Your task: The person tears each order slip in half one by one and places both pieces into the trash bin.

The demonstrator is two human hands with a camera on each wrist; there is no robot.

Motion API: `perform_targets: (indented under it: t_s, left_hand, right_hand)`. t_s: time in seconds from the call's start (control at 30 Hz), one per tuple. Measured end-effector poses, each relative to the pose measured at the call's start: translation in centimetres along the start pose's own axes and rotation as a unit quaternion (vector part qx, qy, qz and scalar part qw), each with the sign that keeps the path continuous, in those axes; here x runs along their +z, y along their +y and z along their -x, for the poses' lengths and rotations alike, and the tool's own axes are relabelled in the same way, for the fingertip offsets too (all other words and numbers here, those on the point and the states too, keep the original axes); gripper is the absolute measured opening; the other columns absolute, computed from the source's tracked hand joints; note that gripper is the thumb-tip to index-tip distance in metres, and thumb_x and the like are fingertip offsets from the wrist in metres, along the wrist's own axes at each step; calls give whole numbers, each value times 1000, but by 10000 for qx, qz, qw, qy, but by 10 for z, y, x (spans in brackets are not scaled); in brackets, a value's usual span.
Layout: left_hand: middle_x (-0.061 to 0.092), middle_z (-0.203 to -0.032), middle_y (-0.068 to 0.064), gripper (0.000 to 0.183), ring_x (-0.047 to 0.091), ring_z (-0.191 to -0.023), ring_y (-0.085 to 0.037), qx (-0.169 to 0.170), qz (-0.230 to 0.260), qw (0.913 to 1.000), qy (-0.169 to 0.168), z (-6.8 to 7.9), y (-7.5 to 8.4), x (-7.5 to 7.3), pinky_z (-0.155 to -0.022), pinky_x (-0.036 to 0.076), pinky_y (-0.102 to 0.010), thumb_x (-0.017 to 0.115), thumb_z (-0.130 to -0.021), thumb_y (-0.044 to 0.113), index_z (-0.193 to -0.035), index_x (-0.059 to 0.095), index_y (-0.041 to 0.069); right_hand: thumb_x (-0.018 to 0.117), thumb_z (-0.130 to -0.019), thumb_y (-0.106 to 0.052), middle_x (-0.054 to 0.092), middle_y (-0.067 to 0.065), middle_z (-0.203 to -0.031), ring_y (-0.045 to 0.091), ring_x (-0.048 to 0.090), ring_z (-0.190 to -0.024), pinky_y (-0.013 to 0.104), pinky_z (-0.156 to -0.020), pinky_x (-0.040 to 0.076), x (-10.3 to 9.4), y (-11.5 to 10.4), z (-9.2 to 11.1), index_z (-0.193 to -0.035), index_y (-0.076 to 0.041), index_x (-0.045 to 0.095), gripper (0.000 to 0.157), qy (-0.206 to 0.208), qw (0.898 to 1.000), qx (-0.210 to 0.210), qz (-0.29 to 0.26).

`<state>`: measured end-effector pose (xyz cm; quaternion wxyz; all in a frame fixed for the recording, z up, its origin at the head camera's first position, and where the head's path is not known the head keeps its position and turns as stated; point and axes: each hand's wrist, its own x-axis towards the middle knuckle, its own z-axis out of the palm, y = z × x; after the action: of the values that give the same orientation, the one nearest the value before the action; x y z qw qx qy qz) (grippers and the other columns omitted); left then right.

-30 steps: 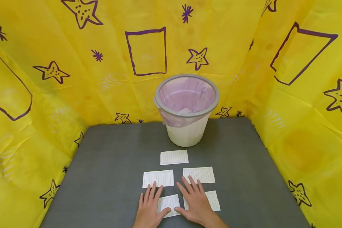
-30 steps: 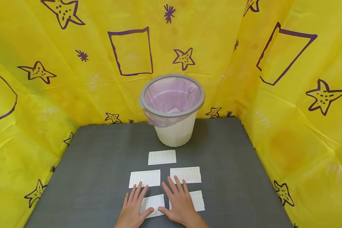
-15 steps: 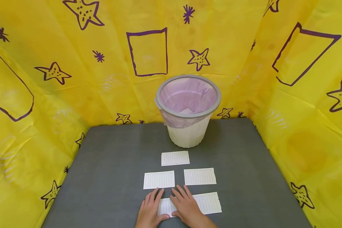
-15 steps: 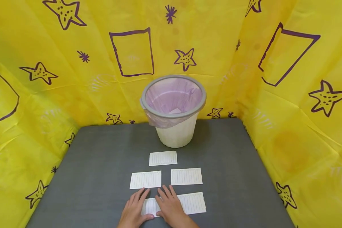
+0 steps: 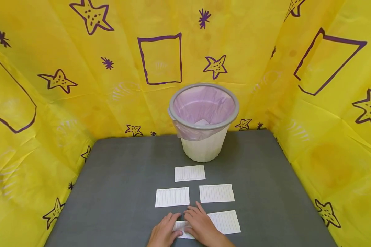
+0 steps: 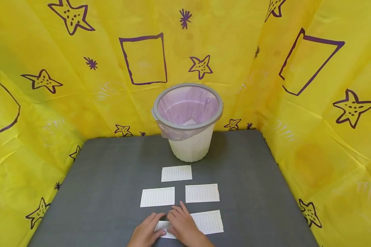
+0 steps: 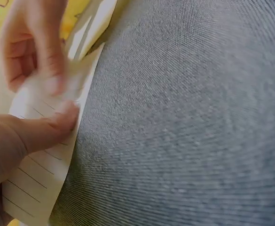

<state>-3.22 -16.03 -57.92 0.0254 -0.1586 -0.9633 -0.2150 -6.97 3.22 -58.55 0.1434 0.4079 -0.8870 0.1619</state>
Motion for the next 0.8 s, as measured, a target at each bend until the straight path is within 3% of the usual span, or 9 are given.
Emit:
perform_targets:
  t_s: [0.07, 0.17, 0.27, 0.33, 0.47, 0.57, 0.7, 0.8]
  left_hand:
    - [59, -90, 8, 43, 57, -77, -9, 258, 95, 9992, 287, -1, 2, 0, -59, 47, -25, 78, -76, 31, -114, 62, 19]
    - [64, -95, 9, 32, 60, -79, -7, 532, 223, 9964, 613, -7, 6, -6, -60, 48, -25, 75, -81, 28, -110, 62, 21]
    - [68, -96, 9, 24, 61, -80, -6, 644, 456, 9940, 753, -22, 12, -18, -63, 49, -26, 71, -86, 28, -107, 63, 20]
    - [69, -94, 9, 17, 62, -80, -6, 673, 720, 9922, 761, -35, 15, -28, -66, 49, -26, 68, -90, 29, -102, 64, 19]
    - [70, -91, 8, 10, 62, -81, -4, 613, 1630, 9837, 457, -68, 18, -55, -73, 51, -26, 62, -95, 27, -95, 67, 19]
    - [71, -91, 5, 12, 63, -83, -4, 651, 2143, 9743, 237, -93, 21, -76, -77, 51, -25, 60, -96, 26, -94, 69, 19]
    - [72, -95, 2, 16, 62, -85, -6, 807, 2352, 9686, -92, -120, 29, -103, -79, 51, -24, 58, -98, 26, -98, 70, 16]
    - [73, -98, -1, 21, 63, -87, -9, 835, 2430, 9656, -410, -137, 36, -120, -81, 51, -25, 56, -99, 27, -100, 71, 13]
  right_hand:
    - [76, -75, -33, 64, -10, -89, 9, 64, -96, 46, -95, 50, -4, 1, -2, -86, -20, 56, 26, 222, 9992, 42, -334]
    - [71, -81, -29, 60, -13, -75, 0, 57, -74, 29, -76, 53, -17, 5, -9, -82, -21, 56, 17, 249, 9955, 290, -863]
    - [67, -87, -27, 60, -12, -71, -3, 48, -63, 18, -58, 42, -37, 14, -18, -84, -20, 57, 13, -60, 9891, 604, -1343]
    - [64, -90, -26, 59, -10, -70, -2, 45, -62, 16, -54, 36, -51, 23, -26, -87, -19, 56, 11, -352, 9833, 791, -1602]
    - [61, -94, -21, 60, -7, -73, 0, 44, -65, 18, -59, 38, -79, 42, -44, -93, -17, 58, 6, -714, 9694, 1028, -2113]
    - [59, -96, -21, 66, -4, -80, 0, 48, -68, 19, -65, 43, -100, 54, -60, -98, -14, 62, 7, -734, 9612, 1099, -2420]
    - [58, -98, -24, 69, -2, -84, 1, 52, -71, 21, -68, 47, -123, 66, -80, -96, -12, 66, 14, -566, 9528, 1153, -2751]
    - [56, -99, -23, 68, 0, -82, 2, 52, -69, 21, -66, 46, -136, 74, -89, -91, -11, 67, 18, -435, 9410, 1258, -3113]
